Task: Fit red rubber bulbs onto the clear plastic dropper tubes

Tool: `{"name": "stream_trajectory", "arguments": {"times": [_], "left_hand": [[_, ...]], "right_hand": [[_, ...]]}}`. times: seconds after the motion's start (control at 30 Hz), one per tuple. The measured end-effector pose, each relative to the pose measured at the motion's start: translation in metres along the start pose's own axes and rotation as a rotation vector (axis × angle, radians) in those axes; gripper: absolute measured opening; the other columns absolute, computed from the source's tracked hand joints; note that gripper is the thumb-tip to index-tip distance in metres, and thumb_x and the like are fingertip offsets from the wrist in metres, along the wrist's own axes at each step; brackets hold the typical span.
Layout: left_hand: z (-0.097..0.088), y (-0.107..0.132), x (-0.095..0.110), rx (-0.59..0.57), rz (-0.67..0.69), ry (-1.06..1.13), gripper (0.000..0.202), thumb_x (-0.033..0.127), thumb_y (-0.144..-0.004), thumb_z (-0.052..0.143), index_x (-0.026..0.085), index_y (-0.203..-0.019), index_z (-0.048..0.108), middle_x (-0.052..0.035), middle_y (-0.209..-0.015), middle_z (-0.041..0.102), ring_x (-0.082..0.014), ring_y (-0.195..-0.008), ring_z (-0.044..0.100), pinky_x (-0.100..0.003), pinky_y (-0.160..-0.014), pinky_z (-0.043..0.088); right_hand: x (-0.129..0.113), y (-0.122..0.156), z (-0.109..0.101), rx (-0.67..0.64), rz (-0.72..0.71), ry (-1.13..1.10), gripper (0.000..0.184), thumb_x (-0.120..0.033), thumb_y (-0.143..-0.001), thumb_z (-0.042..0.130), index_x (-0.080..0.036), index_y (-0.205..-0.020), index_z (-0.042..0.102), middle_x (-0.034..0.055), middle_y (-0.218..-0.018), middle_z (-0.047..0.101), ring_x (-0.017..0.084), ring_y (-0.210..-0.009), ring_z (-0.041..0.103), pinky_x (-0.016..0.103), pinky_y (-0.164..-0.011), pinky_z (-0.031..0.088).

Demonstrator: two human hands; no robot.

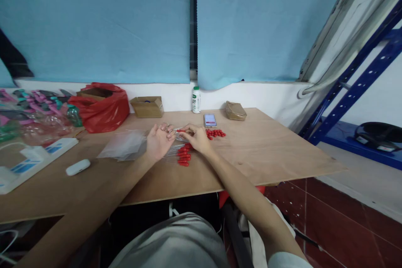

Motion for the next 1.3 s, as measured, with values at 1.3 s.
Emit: {"name": "stream_trajectory", "arguments": {"times": [1.3], "left_hand": [[0.000, -0.002, -0.002, -0.079, 0.020, -0.073, 0.032, 0.040, -0.100, 0.040, 0.019, -0.076, 0.041, -0.0046, -0.082, 0.047, -0.0118, -0.061, 0.044, -0.025, -0.058, 0.042]], "right_hand": [[-0.021, 0.007, -0.003, -0.010, -0.094, 0.187, 0.027, -0.042, -0.095, 0.065, -0.017, -0.093, 0.073, 0.0048, -0.082, 0.076, 0.017, -0.071, 0.069, 0.027, -0.068, 0.052]]}}
Point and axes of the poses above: each hand's wrist, its own y-axis away from the middle knuckle, its own z-axis out of the palm, x = y × z, the point moved 10 cm from there along -y, towards the middle knuckle
